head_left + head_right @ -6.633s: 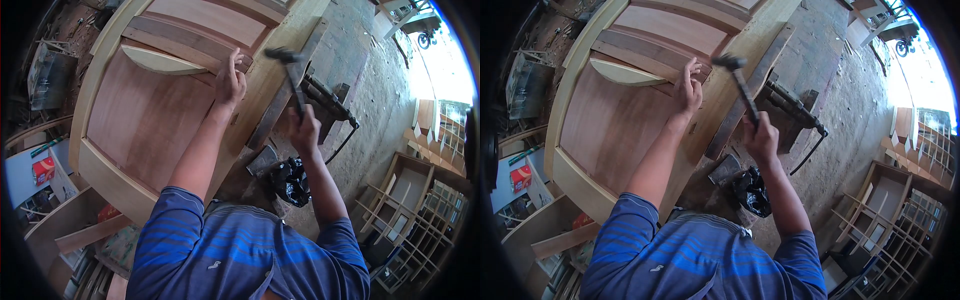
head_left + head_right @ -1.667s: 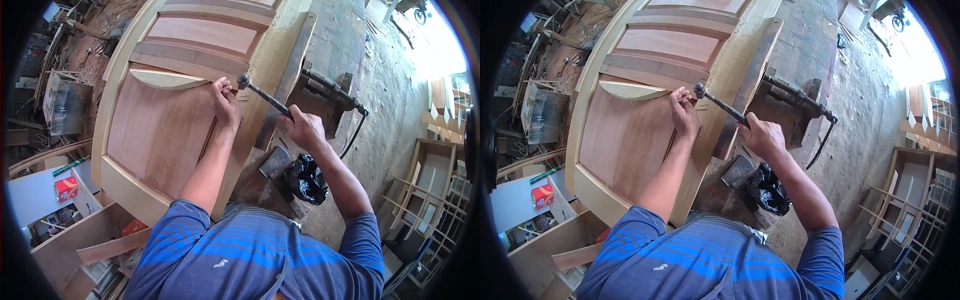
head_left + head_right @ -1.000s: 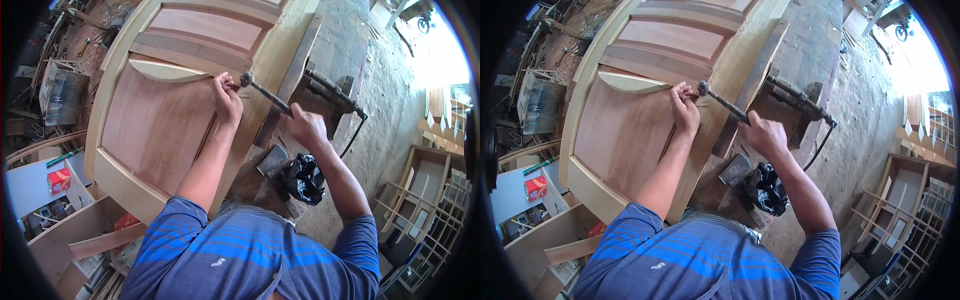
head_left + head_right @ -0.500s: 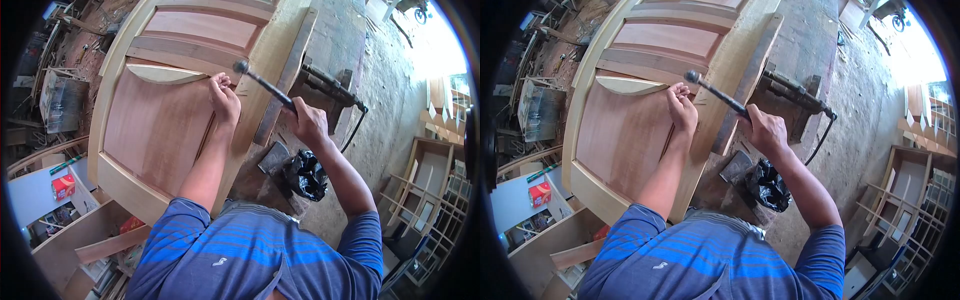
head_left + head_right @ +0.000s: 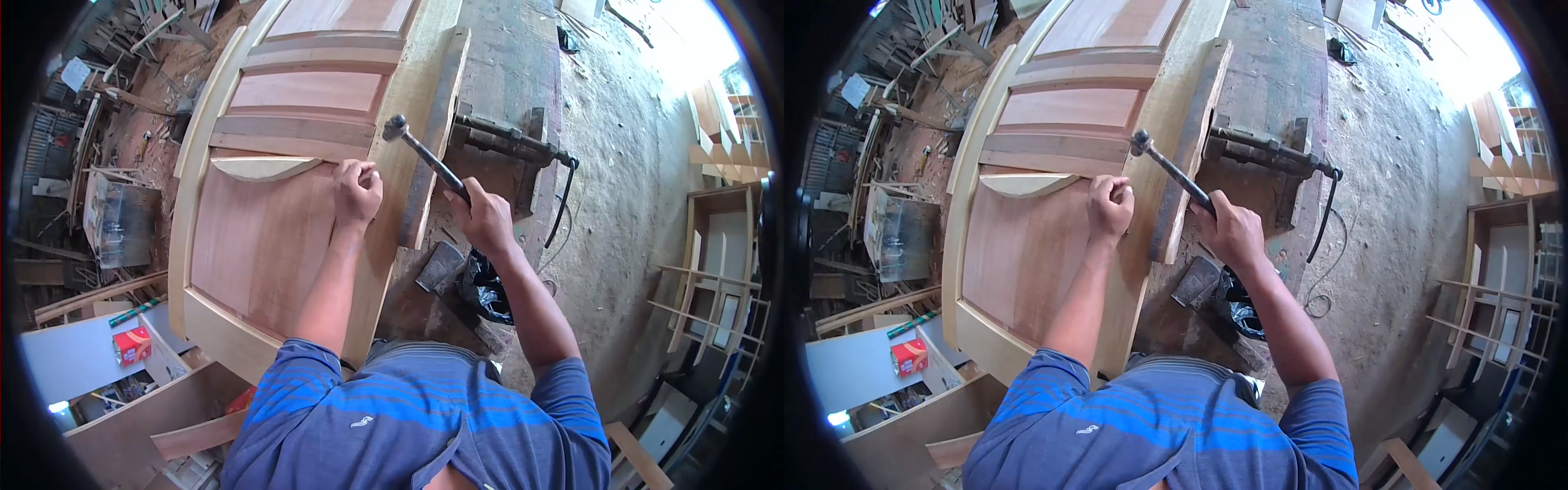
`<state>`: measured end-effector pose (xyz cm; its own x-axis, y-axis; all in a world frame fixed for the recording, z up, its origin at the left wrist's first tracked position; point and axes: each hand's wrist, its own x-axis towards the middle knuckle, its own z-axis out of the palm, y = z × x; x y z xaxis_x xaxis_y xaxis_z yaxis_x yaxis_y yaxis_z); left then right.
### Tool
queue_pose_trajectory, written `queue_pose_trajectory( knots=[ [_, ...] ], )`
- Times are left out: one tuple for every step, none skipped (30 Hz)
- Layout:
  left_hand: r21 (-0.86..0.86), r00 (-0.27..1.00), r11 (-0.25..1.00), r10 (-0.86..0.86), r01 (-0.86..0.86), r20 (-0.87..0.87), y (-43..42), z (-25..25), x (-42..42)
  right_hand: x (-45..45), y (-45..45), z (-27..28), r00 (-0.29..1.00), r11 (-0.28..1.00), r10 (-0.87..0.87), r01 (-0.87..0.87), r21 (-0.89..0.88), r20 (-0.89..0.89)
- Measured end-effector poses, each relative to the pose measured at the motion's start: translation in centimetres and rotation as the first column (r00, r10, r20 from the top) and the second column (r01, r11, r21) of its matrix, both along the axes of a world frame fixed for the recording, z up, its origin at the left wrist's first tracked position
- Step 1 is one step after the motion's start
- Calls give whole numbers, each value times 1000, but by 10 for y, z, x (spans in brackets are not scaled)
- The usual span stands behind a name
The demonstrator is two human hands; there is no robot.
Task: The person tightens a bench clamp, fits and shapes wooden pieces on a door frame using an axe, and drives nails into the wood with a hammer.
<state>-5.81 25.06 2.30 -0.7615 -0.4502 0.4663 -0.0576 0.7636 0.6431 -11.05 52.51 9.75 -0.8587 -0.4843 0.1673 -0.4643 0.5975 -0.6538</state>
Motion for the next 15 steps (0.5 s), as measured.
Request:
queue_pose_trajectory(
  knots=[
    [-56, 998, 997, -41, 44, 57, -2, 7, 3, 3, 5, -4, 1000, 1000, -22, 22, 1, -3],
    [-107, 990, 990, -78, 91, 118, -5, 14, 4, 6, 9, -7, 1000, 999, -31, 31, 10, -3],
    [-124, 973, 983, -107, 134, 203, -11, 18, 2, 9, 12, -11, 999, 999, -40, 40, 21, 1],
    [-174, 963, 971, -118, 163, 244, -12, 20, -1, 12, 14, -15, 999, 998, -45, 45, 37, 4],
    [-221, 952, 957, -120, 187, 283, -14, 22, -3, 13, 14, -19, 999, 997, -45, 45, 59, -6],
    [-266, 941, 942, -115, 205, 317, -14, 24, -5, 12, 10, -21, 999, 996, -39, 41, 81, -21],
    [-312, 951, 931, -97, 190, 292, -14, 23, -5, 10, 6, -24, 999, 994, -29, 32, 102, -37],
    [-359, 960, 917, -77, 174, 268, -12, 20, -5, 7, 2, -27, 999, 995, -13, 18, 103, -47],
    [-406, 968, 900, -60, 158, 243, -13, 17, -4, 3, -4, -28, 998, 995, 1, 5, 103, -58],
    [-312, 972, 941, -65, 135, 226, -16, 13, -2, 0, -7, -29, 998, 995, 14, -7, 103, -67],
    [-211, 975, 971, -69, 114, 211, -18, 9, 3, 0, -8, -31, 998, 995, 13, -7, 96, -61],
    [-105, 978, 990, -71, 92, 195, -18, 9, 8, 0, -8, -30, 998, 996, 13, -8, 91, -54],
    [-93, 978, 988, -107, 125, 178, -20, 10, 13, -2, -8, -29, 999, 996, 16, -11, 87, -50],
    [-82, 977, 984, -143, 158, 161, -23, 10, 20, -3, -9, -30, 999, 997, 4, -1, 77, -36],
    [-68, 973, 980, -178, 189, 145, -23, 14, 26, -3, -7, -31, 1000, 997, -6, 8, 70, -20]
  ],
)
